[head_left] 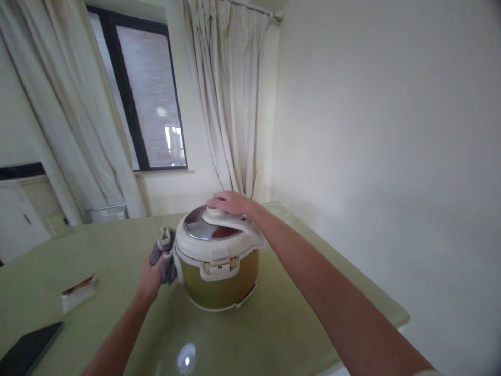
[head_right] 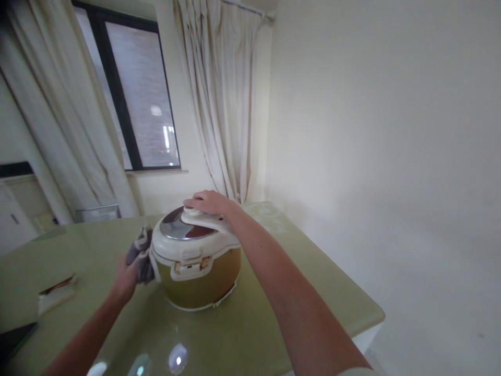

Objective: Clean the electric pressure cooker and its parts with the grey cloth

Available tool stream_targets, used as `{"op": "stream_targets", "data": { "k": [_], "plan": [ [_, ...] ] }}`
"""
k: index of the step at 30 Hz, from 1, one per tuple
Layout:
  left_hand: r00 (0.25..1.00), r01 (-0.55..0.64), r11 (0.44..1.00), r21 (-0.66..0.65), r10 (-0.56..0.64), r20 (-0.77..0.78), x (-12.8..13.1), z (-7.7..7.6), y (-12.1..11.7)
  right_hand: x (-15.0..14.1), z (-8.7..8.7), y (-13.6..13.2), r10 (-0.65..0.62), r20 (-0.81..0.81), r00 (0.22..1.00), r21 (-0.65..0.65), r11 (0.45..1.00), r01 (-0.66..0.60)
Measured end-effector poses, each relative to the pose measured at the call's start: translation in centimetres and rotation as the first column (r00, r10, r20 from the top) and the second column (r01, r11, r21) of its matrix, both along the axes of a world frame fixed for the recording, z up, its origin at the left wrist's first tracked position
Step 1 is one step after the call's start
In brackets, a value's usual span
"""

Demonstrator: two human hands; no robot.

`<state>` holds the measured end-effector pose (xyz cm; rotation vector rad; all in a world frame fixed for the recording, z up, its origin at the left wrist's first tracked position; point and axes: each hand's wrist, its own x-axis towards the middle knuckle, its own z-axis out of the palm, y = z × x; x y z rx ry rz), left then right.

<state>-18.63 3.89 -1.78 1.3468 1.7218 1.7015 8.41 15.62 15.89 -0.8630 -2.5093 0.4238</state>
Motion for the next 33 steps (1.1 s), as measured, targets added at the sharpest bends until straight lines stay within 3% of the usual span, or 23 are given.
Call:
{"op": "stream_targets", "data": {
  "k": [2,4,8,10,12,15,18,21,23,25,28,30,33],
  "plan": [
    [0.993,-0.055,0.998,0.004,0.055,-0.107,1.0,-1.6,-2.6,0.0,0.0,0.1,0.001,-0.002,1.000,0.001,1.000,-0.001],
    [0.961,-0.105,0.990,0.095,0.126,-0.245,2.4,-2.3,-4.7,-0.1,0.0,0.2,0.011,-0.013,1.000,-0.008,1.000,-0.011],
    [0.860,-0.065,0.926,0.371,0.241,-0.451,5.2,-2.0,-6.2,-0.1,-0.3,0.4,0.023,-0.029,0.999,-0.023,0.999,-0.024],
    [0.852,-0.019,0.905,0.424,0.237,-0.468,5.8,-0.7,-5.7,0.0,-0.3,0.5,0.028,-0.029,0.999,-0.018,0.999,-0.028],
    [0.884,-0.005,0.923,0.385,0.184,-0.430,5.5,1.4,-4.4,0.0,-0.4,0.5,0.030,-0.028,0.999,-0.015,0.999,-0.030],
    [0.950,0.022,0.985,0.169,0.032,-0.310,3.8,5.6,-1.4,0.0,-0.3,0.4,0.033,-0.022,0.999,-0.019,0.999,-0.033],
    [0.972,0.111,0.994,0.009,-0.106,-0.209,2.2,8.7,1.6,0.0,-0.2,0.2,0.024,-0.010,1.000,-0.010,1.000,-0.024],
    [0.975,0.066,0.996,-0.055,-0.076,-0.208,2.1,9.8,2.4,0.1,-0.1,0.0,0.018,-0.012,1.000,0.004,1.000,-0.018],
    [0.954,0.008,1.000,0.002,-0.007,-0.300,2.9,9.8,1.3,0.1,0.0,0.1,0.016,-0.032,0.999,-0.017,1.000,-0.017],
    [0.894,-0.012,0.992,0.128,0.068,-0.443,4.4,9.8,-0.7,0.1,0.1,0.2,0.007,-0.060,0.998,-0.092,0.996,-0.013],
    [0.725,0.065,0.956,0.286,0.152,-0.671,7.6,10.3,-3.9,-0.1,0.1,0.7,-0.011,-0.118,0.993,-0.222,0.975,-0.016],
    [0.592,0.183,0.936,0.299,0.138,-0.794,10.3,10.7,-5.5,-0.2,0.0,0.9,0.014,-0.142,0.990,-0.255,0.966,-0.050],
    [0.403,0.382,0.901,0.207,0.039,-0.914,14.7,11.1,-7.1,-0.2,-0.2,0.7,0.068,-0.131,0.989,-0.230,0.968,-0.097]
  ]
}}
